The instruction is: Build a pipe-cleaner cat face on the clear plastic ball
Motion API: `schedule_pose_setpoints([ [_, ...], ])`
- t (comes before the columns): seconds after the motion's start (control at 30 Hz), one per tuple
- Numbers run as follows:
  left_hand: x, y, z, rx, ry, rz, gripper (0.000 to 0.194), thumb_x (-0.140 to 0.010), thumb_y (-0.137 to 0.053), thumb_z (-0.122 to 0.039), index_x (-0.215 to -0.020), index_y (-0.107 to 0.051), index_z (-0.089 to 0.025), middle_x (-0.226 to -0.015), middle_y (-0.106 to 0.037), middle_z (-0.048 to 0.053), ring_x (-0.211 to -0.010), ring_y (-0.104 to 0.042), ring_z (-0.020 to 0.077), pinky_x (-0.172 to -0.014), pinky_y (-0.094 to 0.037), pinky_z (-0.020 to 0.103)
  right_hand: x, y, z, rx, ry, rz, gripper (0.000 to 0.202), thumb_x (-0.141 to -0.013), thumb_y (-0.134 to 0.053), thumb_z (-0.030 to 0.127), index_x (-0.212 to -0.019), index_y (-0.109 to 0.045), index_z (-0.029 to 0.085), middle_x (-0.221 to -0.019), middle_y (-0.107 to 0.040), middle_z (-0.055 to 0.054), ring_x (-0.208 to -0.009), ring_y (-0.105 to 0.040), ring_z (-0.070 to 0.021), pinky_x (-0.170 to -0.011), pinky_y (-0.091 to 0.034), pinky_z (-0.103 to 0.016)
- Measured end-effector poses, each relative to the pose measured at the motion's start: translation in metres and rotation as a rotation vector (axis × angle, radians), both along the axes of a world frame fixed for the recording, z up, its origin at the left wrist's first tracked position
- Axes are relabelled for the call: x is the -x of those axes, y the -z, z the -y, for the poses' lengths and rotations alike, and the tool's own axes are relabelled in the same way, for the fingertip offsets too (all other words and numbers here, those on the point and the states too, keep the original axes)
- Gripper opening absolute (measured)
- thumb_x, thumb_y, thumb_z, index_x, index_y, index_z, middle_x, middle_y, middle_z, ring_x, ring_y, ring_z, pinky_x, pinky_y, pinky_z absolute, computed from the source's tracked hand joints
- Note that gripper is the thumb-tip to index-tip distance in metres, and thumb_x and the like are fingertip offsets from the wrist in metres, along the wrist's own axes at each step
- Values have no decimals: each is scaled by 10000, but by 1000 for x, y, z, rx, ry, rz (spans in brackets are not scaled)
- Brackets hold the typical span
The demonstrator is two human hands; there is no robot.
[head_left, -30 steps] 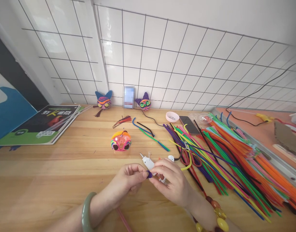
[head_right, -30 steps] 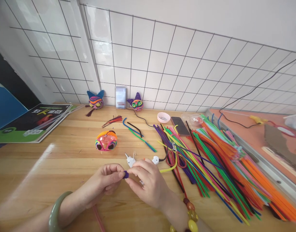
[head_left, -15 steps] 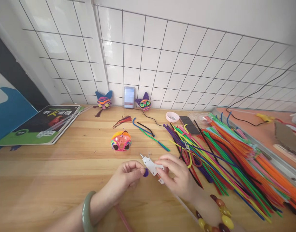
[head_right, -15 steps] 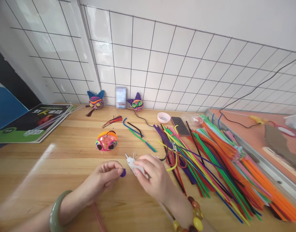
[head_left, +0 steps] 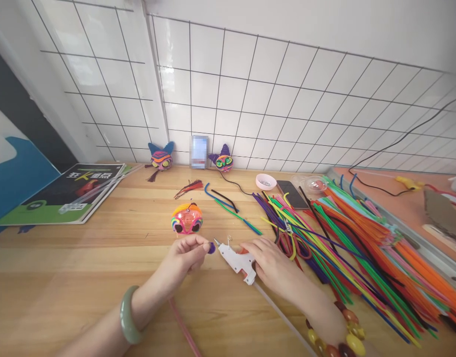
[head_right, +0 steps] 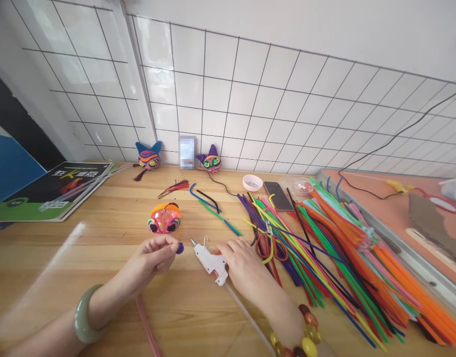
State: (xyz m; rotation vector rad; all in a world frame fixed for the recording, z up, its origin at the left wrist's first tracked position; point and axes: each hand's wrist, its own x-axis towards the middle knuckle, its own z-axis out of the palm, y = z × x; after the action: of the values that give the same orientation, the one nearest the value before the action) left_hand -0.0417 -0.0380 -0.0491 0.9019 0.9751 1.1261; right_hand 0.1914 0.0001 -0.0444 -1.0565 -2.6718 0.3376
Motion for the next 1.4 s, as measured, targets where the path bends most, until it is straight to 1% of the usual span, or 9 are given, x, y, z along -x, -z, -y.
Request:
schedule_pose_setpoints([
  [0.1, 2, 0, -1, -12, -15, 12, 227, -750, -651, -361, -720, -594, -144, -420, -308, -95, -407, -189, 48, -424, -112, 232, 0, 3, -1, 34, 36, 19, 406, -764, -466, 21, -1140, -540, 156, -1005, -598, -113, -1021, -519, -257, -880, -427, -433],
  [0.2, 4, 0, -4, -30, -20, 27, 224, -756, -648, -359, -721, -591, -145, -428, -299, -96, -412, -185, 46, -424, -113, 229, -3, -5, -3, 137, 90, -34, 367, -783, -537, 130, -1149, -546, 166, -1033, -593, -106, -1023, -530, -251, -888, -426, -399],
  [0.27, 5, 1, -5, -41, -21, 42, 215, -762, -646, -350, -725, -590, -146, -437, -292, -97, -420, -176, 46, -426, -115, 228, -5, -14, -4, 218, 142, -119, 332, -790, -548, 181, -1122, -561, 176, -1060, -599, -94, -1007, -552, -236, -885, -428, -371],
  [0.4, 7, 2, -6, -55, -7, 70, 196, -768, -647, -331, -732, -586, -148, -449, -302, -94, -424, -176, 45, -425, -112, 225, -8, -25, -3, 359, 233, -372, 216, -839, -522, 360, -979, -592, 211, -919, -633, -40, -850, -596, -204, -742, -474, -304],
  [0.5, 8, 1, -5, -60, -7, 64, 202, -773, -643, -337, -735, -587, -147, -450, -315, -92, -423, -194, 43, -427, -120, 221, -7, -29, 2, 443, 148, -461, 223, -823, -539, 416, -888, -589, 209, -820, -612, -30, -763, -586, -188, -680, -471, -284],
  [0.6, 8, 1, -4, -66, -2, 63, 205, -768, -648, -340, -740, -595, -144, -457, -343, -86, -421, -218, 40, -428, -134, 217, -4, -31, 7, 569, 46, -515, 226, -833, -539, 409, -906, -565, 196, -787, -588, -21, -717, -570, -160, -644, -462, -261],
  [0.67, 8, 1, -4, -72, 5, 64, 203, -764, -652, -337, -731, -600, -144, -460, -364, -81, -421, -238, 40, -428, -147, 215, -1, -30, 9, 622, 30, -547, 244, -831, -547, 417, -899, -560, 183, -760, -573, -15, -680, -556, -143, -606, -453, -245],
  [0.97, 8, 3, -4, -93, 31, 18, 185, -781, -637, -326, -719, -616, -153, -452, -391, -71, -430, -289, 50, -440, -188, 216, 4, -23, 12, 651, 69, -507, 250, -826, -547, 420, -854, -608, 179, -609, -493, 22, -517, -473, -108, -476, -389, -220],
  [1.4, 8, 6, -4, -81, 49, -12, 193, -775, -640, -344, -719, -613, -161, -449, -404, -70, -422, -286, 53, -436, -179, 227, 5, -23, 14, 620, 110, -454, 255, -816, -552, 424, -728, -527, 186, -577, -451, 36, -502, -442, -99, -456, -365, -215],
])
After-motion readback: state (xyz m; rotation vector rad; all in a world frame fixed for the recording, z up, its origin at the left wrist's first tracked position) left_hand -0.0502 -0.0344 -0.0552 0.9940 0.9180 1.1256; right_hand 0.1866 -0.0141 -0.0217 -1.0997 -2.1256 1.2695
